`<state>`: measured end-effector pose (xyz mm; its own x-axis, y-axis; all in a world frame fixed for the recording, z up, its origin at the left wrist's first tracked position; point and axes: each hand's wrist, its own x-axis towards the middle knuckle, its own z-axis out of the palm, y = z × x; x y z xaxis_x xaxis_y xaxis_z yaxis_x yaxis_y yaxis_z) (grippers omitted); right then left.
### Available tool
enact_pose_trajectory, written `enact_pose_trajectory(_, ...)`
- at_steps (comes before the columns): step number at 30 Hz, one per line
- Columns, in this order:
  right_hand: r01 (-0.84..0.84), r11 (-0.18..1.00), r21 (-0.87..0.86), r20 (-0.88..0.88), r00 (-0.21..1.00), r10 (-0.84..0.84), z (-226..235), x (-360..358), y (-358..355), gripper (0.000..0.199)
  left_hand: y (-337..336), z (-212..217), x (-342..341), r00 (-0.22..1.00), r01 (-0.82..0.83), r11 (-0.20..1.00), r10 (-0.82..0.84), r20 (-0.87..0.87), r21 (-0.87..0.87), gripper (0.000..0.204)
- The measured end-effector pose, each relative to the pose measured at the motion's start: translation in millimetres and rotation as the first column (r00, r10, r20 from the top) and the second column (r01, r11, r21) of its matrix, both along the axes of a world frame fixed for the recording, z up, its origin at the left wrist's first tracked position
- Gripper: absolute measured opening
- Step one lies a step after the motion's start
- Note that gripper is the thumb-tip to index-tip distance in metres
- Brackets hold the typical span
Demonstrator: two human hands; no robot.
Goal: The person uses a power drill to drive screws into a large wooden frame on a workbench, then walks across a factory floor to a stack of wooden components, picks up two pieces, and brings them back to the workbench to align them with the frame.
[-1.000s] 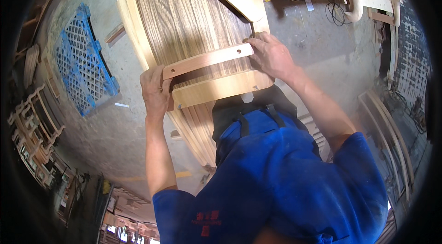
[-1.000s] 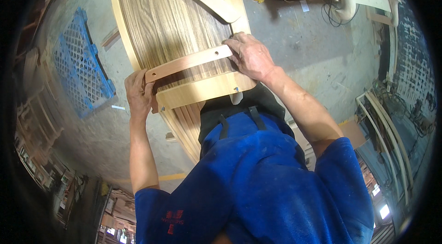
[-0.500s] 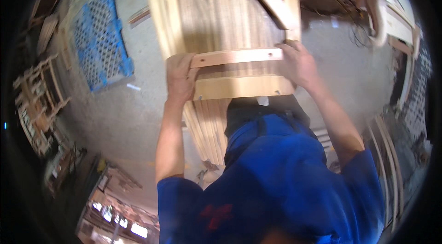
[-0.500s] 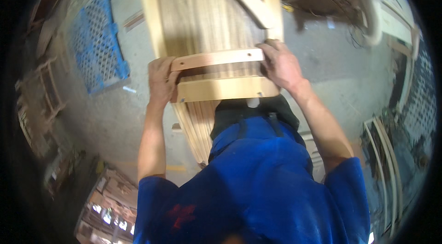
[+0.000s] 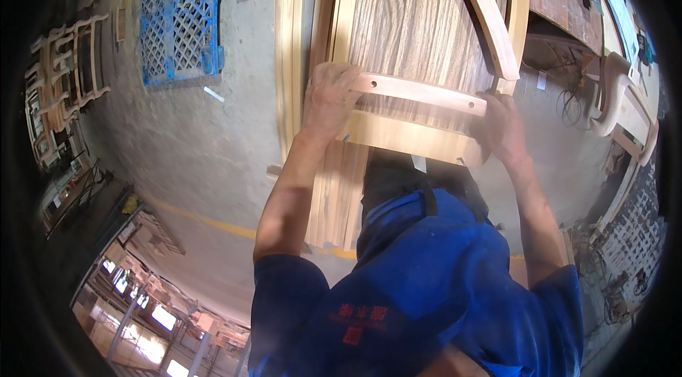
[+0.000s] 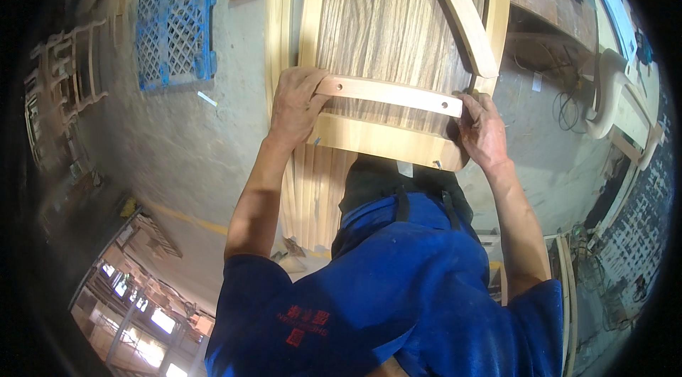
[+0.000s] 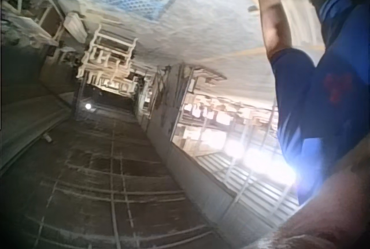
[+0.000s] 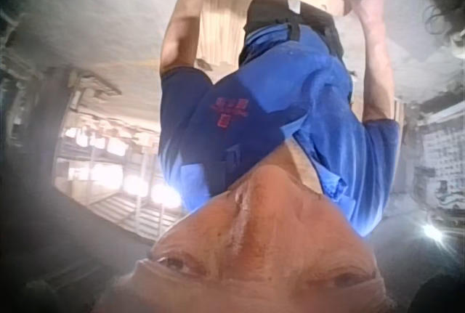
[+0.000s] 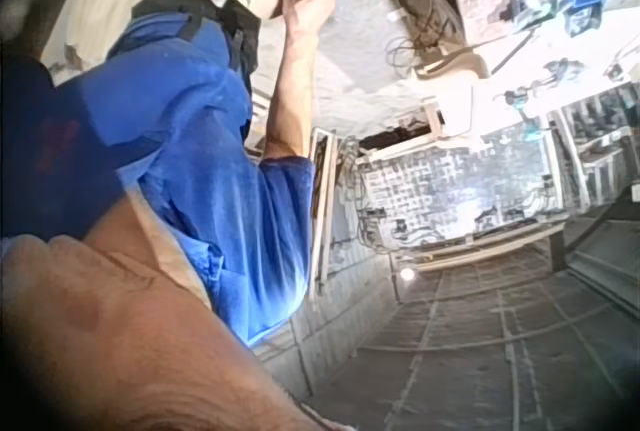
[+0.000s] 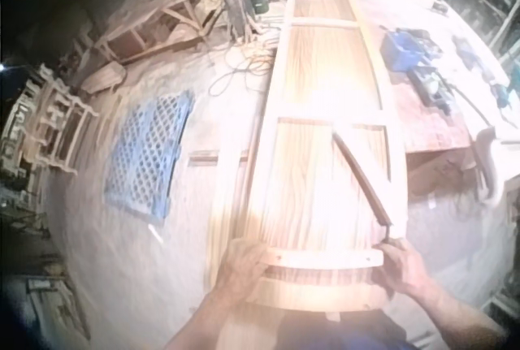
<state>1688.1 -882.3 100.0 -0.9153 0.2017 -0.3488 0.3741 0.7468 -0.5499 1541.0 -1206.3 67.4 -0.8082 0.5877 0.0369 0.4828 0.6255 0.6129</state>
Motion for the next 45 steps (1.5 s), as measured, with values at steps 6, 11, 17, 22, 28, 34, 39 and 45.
enact_pose_trajectory(6,-0.017,1.0,0.005,-0.057,0.998,0.017,-1,4,-1,0.042,-1,-5,0,1.0,-0.011,0.998,0.011,0.004,0.056,0.031)
enact_pose_trajectory(11,-0.01,1.0,0.015,-0.055,0.998,0.01,-2,5,-3,0.042,-2,-10,-2,1.0,0.008,0.999,-0.007,-0.025,0.045,0.031)
enact_pose_trajectory(17,0.008,1.0,-0.001,-0.051,0.999,-0.008,-1,1,-4,0.04,-3,-10,-5,1.0,0.009,0.999,-0.008,-0.024,0.032,0.031)
enact_pose_trajectory(22,0.034,0.998,-0.046,-0.06,0.998,-0.037,-3,3,-3,0.039,2,-4,-11,1.0,0.028,0.999,-0.028,-0.002,0.037,0.032)
enact_pose_trajectory(28,-0.067,0.995,0.068,-0.15,0.986,0.076,-9,11,3,0.039,1,0,-2,0.999,0.012,0.999,-0.01,0.05,-0.036,0.047)
enact_pose_trajectory(34,-0.033,0.994,-0.103,-0.052,0.998,0.028,30,9,10,0.057,10,21,0,0.995,0.021,0.998,-0.015,0.094,-0.064,0.063)
enact_pose_trajectory(39,0.011,0.996,0.087,-0.286,0.958,0.014,38,-26,21,0.052,47,25,13,0.978,0.204,0.977,-0.207,-0.037,-0.068,0.071)
enact_pose_trajectory(45,0.108,0.948,0.298,-0.183,0.982,-0.054,22,-91,24,0.063,102,27,44,0.934,0.318,0.906,-0.35,-0.069,-0.28,0.083)
